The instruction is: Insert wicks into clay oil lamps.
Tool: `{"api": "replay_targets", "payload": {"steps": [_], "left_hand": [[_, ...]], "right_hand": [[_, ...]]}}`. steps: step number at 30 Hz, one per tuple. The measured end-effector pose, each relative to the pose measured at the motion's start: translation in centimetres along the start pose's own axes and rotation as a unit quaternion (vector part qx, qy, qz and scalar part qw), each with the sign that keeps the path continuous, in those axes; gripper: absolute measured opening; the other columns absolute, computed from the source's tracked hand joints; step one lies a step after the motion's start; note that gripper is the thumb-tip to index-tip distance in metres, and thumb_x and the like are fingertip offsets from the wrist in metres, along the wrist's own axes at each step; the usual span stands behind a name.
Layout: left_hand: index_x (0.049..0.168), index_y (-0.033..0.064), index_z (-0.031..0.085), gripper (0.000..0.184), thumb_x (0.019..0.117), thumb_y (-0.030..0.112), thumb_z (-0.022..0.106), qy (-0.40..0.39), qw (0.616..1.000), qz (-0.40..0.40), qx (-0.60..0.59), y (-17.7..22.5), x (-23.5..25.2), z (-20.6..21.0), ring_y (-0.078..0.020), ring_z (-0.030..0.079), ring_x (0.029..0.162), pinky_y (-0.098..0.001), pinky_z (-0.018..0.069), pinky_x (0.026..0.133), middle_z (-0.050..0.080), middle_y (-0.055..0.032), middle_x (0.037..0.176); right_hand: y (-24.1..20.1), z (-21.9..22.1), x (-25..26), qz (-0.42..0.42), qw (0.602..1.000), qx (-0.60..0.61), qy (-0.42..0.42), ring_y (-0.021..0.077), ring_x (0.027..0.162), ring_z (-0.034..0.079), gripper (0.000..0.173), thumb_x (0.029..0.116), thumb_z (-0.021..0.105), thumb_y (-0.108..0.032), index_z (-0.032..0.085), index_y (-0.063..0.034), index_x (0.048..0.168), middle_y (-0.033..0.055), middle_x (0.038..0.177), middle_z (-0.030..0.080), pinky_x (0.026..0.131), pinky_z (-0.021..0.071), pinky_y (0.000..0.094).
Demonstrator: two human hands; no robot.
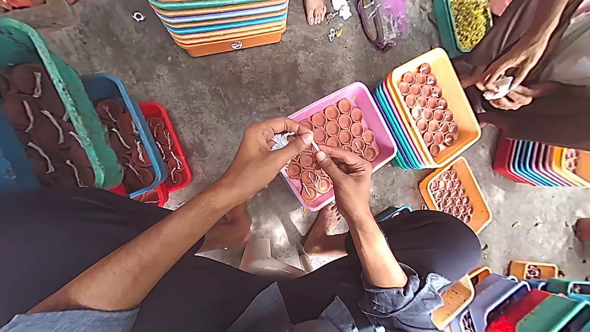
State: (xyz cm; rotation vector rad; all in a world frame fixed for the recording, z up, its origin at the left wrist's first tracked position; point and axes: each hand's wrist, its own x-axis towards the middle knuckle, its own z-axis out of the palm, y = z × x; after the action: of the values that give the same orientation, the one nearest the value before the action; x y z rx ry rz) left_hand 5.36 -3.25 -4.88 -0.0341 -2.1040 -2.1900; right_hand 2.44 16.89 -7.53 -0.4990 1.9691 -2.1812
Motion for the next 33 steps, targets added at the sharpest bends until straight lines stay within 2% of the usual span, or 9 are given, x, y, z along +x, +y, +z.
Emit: {"api": "replay_targets", "payload": {"steps": [2,6,12,13,15,20,24,27,33], "left_hand": [[0.105,0.0069,0.071,0.011,0.1009,0.015,0.066,0.007,1.0,-0.017,-0.002,-0.1,0.0,0.0,-0.0107,0.066,0.083,-0.024,0.0547,0.072,0.072,-0.0026,0.1],[0.104,0.0073,0.072,0.012,0.1007,0.017,0.066,0.017,0.998,-0.054,-0.015,-0.7,0.1,0.0,-0.0111,0.066,0.083,-0.0243,0.0552,0.072,0.071,-0.0023,0.099],[0.105,0.0084,0.077,0.015,0.0975,0.02,0.072,0.054,0.981,-0.176,-0.056,-1.9,0.1,-0.1,-0.0136,0.068,0.087,-0.0271,0.0567,0.077,0.074,-0.0039,0.101],[0.106,0.0087,0.078,0.016,0.097,0.021,0.073,0.065,0.978,-0.191,-0.06,-1.9,0.2,-0.3,-0.0138,0.068,0.088,-0.0277,0.0567,0.077,0.074,-0.0038,0.101],[0.106,0.0096,0.077,0.016,0.0966,0.022,0.073,0.08,0.974,-0.204,-0.059,-1.8,0.4,-0.6,-0.0125,0.067,0.085,-0.027,0.0568,0.076,0.073,-0.0028,0.099],[0.105,0.008,0.076,0.017,0.0973,0.022,0.072,0.075,0.975,-0.197,-0.065,-1.4,0.6,-0.6,-0.0128,0.067,0.082,-0.0262,0.0564,0.074,0.073,-0.0039,0.096],[0.104,0.0092,0.077,0.016,0.0976,0.023,0.072,0.069,0.977,-0.193,-0.062,-1.4,0.6,-0.8,-0.0135,0.067,0.084,-0.0275,0.0561,0.075,0.073,-0.0036,0.098],[0.103,0.0098,0.077,0.015,0.0979,0.023,0.071,0.067,0.979,-0.184,-0.052,-1.3,0.6,-0.9,-0.013,0.067,0.085,-0.0271,0.056,0.075,0.073,-0.0028,0.098],[0.104,0.0093,0.077,0.014,0.0973,0.021,0.072,0.056,0.982,-0.175,-0.044,-1.1,0.7,-0.8,-0.0124,0.068,0.085,-0.0264,0.0565,0.075,0.073,-0.0029,0.099]], "right_hand": [[0.2,0.0,0.0,0.002,0.999,-0.037,0.007,0.0076,0.064,0.062,0.013,0.0948,0.072,-0.002,0.077,0.0014,0.107,0.0083,0.087,0.073,0.058,0.0544,0.0223],[0.4,-0.7,0.4,-0.026,0.991,-0.129,-0.007,0.0092,0.065,0.066,0.009,0.097,0.071,-0.005,0.075,0.0018,0.102,0.0071,0.082,0.073,0.059,0.057,0.0239],[0.9,-5.4,2.4,-0.009,0.95,-0.31,-0.046,0.0104,0.074,0.068,0.012,0.0991,0.07,-0.017,0.075,-0.0065,0.102,0.0051,0.098,0.072,0.063,0.0597,0.0271],[1.2,-7.1,3.2,0.016,0.938,-0.346,-0.031,0.0105,0.075,0.069,0.014,0.0984,0.071,-0.022,0.075,-0.0083,0.101,0.004,0.097,0.074,0.064,0.0593,0.029],[2.2,-10.8,5.4,0.078,0.912,-0.404,0.011,0.0124,0.087,0.072,0.021,0.0967,0.072,-0.029,0.078,-0.0091,0.101,0.0036,0.096,0.077,0.08,0.0595,0.0374],[8.0,-18.2,8.8,0.176,0.85,-0.471,0.158,0.0243,0.088,0.071,0.028,0.0954,0.071,-0.034,0.078,-0.0073,0.102,0.0108,0.093,0.076,0.085,0.0544,0.0527],[12.3,-20.1,8.9,0.241,0.781,-0.557,0.148,0.0406,0.103,0.069,0.031,0.0952,0.071,-0.032,0.078,-0.004,0.106,0.0221,0.105,0.074,0.095,0.0491,0.0629],[13.8,-20.4,7.7,0.253,0.734,-0.615,0.138,0.0448,0.121,0.061,0.03,0.0967,0.068,-0.03,0.077,-0.0039,0.108,0.0248,0.117,0.07,0.104,0.0456,0.0621],[14.7,-20.0,6.2,0.206,0.694,-0.678,0.128,0.046,0.131,0.051,0.026,0.0976,0.064,-0.021,0.076,0.0023,0.1,0.0268,0.12,0.067,0.107,0.0435,0.0568]]}}
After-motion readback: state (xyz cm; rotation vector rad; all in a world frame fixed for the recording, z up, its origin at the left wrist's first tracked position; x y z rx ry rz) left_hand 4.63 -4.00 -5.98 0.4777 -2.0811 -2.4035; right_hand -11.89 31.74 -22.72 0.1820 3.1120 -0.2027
